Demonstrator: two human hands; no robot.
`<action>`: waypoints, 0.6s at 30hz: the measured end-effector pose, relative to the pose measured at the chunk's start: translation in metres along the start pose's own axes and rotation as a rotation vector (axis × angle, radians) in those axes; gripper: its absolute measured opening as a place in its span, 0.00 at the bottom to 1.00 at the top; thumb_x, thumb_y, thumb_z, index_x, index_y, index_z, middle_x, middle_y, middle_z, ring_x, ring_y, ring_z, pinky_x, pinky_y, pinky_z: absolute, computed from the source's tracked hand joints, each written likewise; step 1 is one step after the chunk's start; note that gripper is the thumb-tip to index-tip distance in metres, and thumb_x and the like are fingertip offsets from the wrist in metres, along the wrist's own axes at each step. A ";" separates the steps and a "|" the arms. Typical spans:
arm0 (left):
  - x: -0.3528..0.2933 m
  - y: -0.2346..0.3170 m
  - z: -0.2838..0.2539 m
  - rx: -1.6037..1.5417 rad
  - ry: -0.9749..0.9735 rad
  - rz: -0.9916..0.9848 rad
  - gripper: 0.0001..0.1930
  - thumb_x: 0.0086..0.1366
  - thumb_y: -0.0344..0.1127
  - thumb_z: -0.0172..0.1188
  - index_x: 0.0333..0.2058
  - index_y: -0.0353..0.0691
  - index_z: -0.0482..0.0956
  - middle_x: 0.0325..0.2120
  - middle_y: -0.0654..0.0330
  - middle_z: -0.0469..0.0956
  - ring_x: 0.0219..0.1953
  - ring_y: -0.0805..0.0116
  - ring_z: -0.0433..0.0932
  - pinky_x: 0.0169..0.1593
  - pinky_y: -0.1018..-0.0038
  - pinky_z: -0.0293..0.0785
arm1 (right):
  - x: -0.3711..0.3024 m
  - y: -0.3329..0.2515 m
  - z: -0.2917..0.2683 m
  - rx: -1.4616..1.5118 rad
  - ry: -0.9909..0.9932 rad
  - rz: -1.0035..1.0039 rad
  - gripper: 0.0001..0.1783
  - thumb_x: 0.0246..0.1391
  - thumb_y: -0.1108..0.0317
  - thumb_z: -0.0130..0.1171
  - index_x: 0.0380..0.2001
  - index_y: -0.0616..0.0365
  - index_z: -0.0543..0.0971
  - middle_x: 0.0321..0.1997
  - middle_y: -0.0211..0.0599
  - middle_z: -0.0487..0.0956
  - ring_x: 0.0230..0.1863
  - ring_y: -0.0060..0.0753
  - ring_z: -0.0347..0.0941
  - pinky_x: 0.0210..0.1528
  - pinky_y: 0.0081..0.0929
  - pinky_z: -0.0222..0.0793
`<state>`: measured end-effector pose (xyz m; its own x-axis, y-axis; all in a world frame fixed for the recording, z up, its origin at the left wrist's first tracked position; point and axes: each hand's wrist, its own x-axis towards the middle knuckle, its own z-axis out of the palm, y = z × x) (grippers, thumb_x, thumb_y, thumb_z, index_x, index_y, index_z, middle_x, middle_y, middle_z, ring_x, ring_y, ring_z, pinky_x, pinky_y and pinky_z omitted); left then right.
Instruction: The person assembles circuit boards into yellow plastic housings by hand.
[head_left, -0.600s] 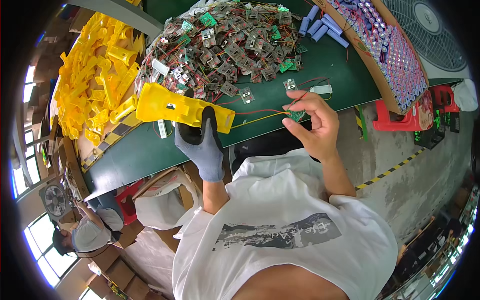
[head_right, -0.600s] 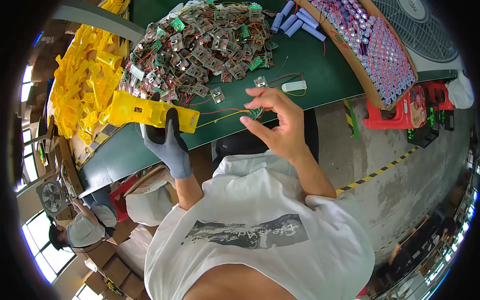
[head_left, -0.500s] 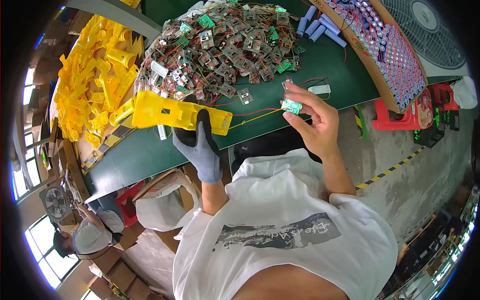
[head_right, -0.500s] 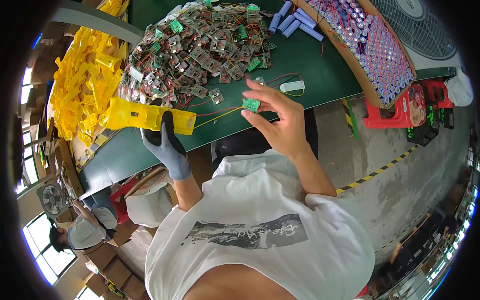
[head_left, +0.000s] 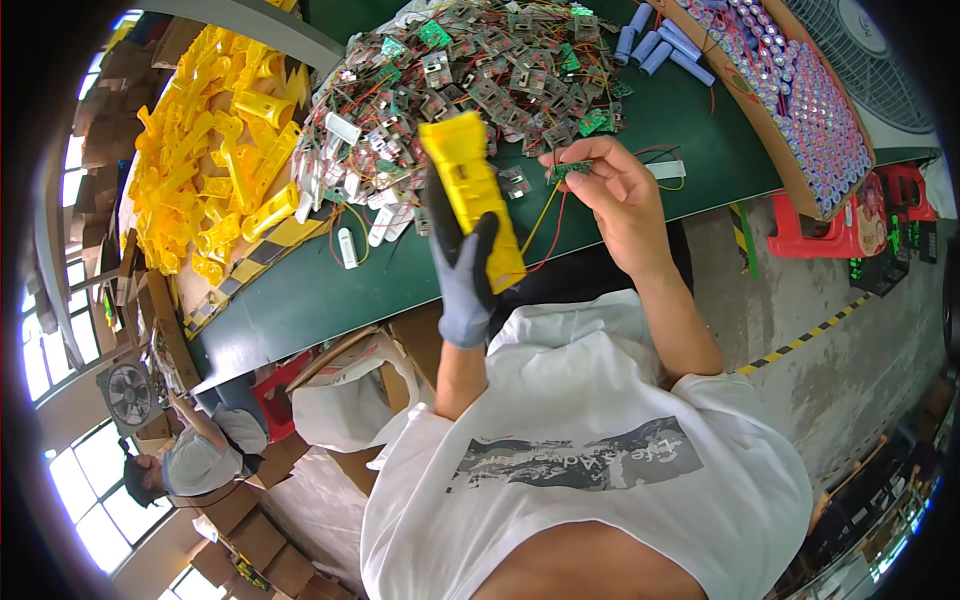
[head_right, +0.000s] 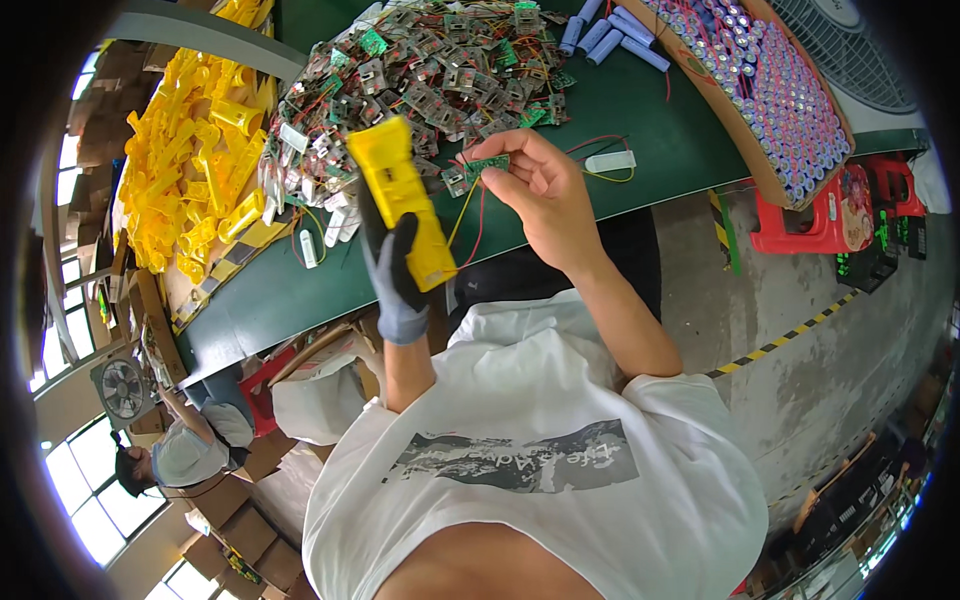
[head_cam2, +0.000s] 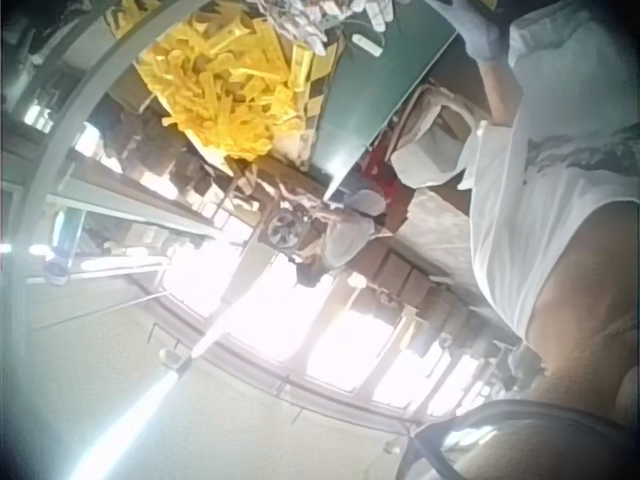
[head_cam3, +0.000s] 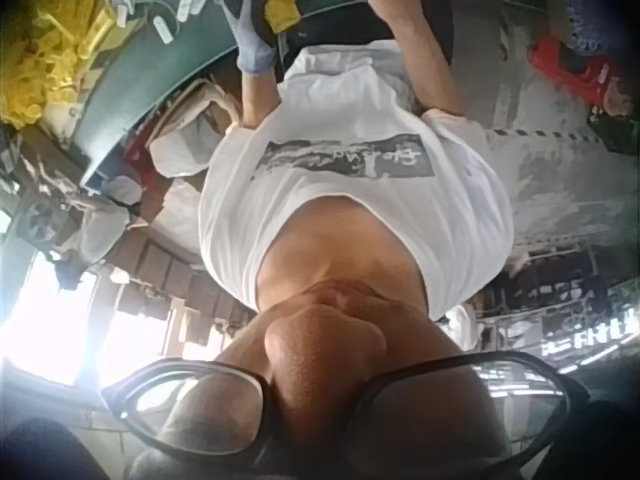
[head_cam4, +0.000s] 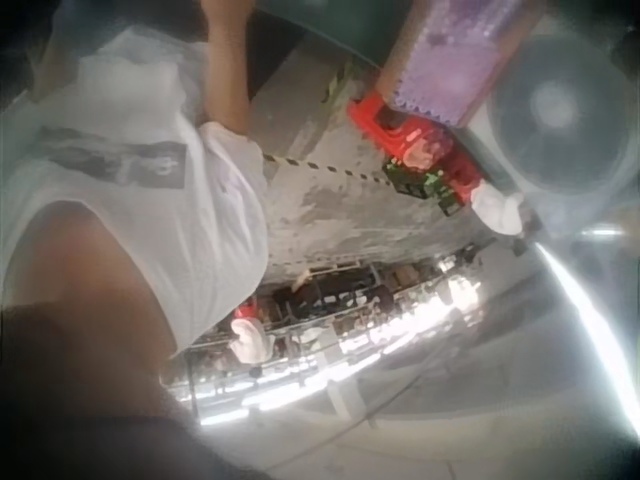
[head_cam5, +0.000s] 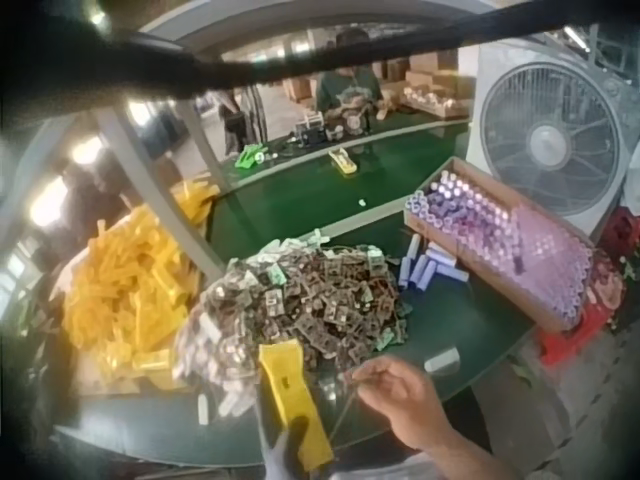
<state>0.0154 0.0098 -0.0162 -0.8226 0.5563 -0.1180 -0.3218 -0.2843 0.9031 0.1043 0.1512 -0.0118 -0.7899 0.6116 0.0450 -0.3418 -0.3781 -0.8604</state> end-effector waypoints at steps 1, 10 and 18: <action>0.000 -0.007 0.003 0.014 -0.048 -0.018 0.31 0.62 0.28 0.48 0.64 0.44 0.53 0.47 0.51 0.73 0.37 0.61 0.78 0.34 0.70 0.78 | 0.002 0.000 0.004 0.014 -0.001 -0.001 0.09 0.55 0.79 0.53 0.41 0.63 0.73 0.45 0.37 0.76 0.48 0.22 0.71 0.51 0.20 0.65; -0.006 -0.046 0.006 0.126 -0.152 -0.039 0.17 0.72 0.40 0.43 0.52 0.37 0.66 0.38 0.61 0.73 0.37 0.75 0.73 0.41 0.75 0.72 | 0.001 0.010 -0.001 -0.601 -0.026 -0.024 0.07 0.49 0.72 0.62 0.32 0.61 0.76 0.41 0.32 0.79 0.36 0.18 0.74 0.33 0.17 0.66; 0.001 -0.048 0.011 0.170 -0.136 -0.055 0.22 0.71 0.39 0.42 0.60 0.36 0.59 0.39 0.60 0.73 0.35 0.77 0.72 0.37 0.79 0.71 | 0.002 0.005 -0.019 -0.524 -0.010 0.056 0.12 0.46 0.68 0.67 0.32 0.64 0.78 0.27 0.32 0.79 0.27 0.17 0.74 0.32 0.15 0.70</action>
<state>0.0357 0.0325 -0.0547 -0.7316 0.6707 -0.1223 -0.2713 -0.1218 0.9548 0.1106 0.1642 -0.0257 -0.8051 0.5930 -0.0063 -0.0001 -0.0108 -0.9999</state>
